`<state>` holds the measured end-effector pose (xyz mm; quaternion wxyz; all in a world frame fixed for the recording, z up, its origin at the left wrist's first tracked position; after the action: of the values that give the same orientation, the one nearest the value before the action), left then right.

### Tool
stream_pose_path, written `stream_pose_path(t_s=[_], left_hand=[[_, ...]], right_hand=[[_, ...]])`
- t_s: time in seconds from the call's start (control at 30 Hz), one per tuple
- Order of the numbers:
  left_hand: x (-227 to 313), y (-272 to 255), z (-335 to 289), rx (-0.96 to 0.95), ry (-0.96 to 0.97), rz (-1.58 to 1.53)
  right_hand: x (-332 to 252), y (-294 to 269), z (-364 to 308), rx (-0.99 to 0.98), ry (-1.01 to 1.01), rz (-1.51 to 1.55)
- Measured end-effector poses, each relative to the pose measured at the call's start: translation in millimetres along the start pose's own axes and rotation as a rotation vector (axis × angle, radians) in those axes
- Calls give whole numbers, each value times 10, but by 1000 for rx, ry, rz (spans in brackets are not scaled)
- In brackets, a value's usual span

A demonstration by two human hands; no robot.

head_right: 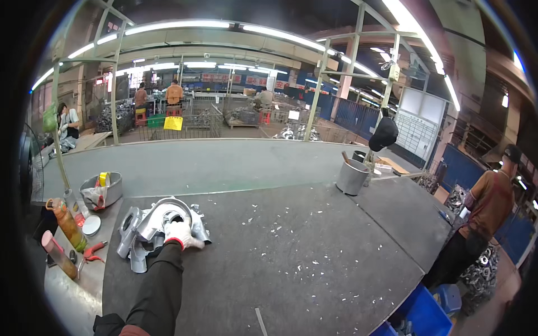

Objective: The person deburrs metal pump housings using a pneumatic file, smoothing the outer edges and inner rims of each component while turning it by hand before picking up another piece.

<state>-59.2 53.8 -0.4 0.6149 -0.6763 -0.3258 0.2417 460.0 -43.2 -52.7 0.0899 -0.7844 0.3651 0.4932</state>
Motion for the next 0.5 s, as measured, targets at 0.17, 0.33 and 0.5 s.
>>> stream_pose_path(t_s=[0.17, 0.33, 0.5], left_hand=[[223, -43, -392, -52, 320, 189], [729, 129, -1636, -110, 382, 111], [332, -538, -2229, 216, 172, -331]], right_hand=[[-128, 80, 90, -3, -14, -32], [-78, 28, -66, -30, -33, -91], [-239, 85, -60, -29, -54, -148]])
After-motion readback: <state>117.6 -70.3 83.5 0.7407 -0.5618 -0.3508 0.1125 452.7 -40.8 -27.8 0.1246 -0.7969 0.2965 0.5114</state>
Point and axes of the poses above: each hand's wrist, its own z-axis towards the middle knuckle, its own y-axis out of the palm, x = y × z, the point moved 8 cm from there along z, towards the middle knuckle, and after that the axes turned 7 degrees about -x, right-handed, at the moved point
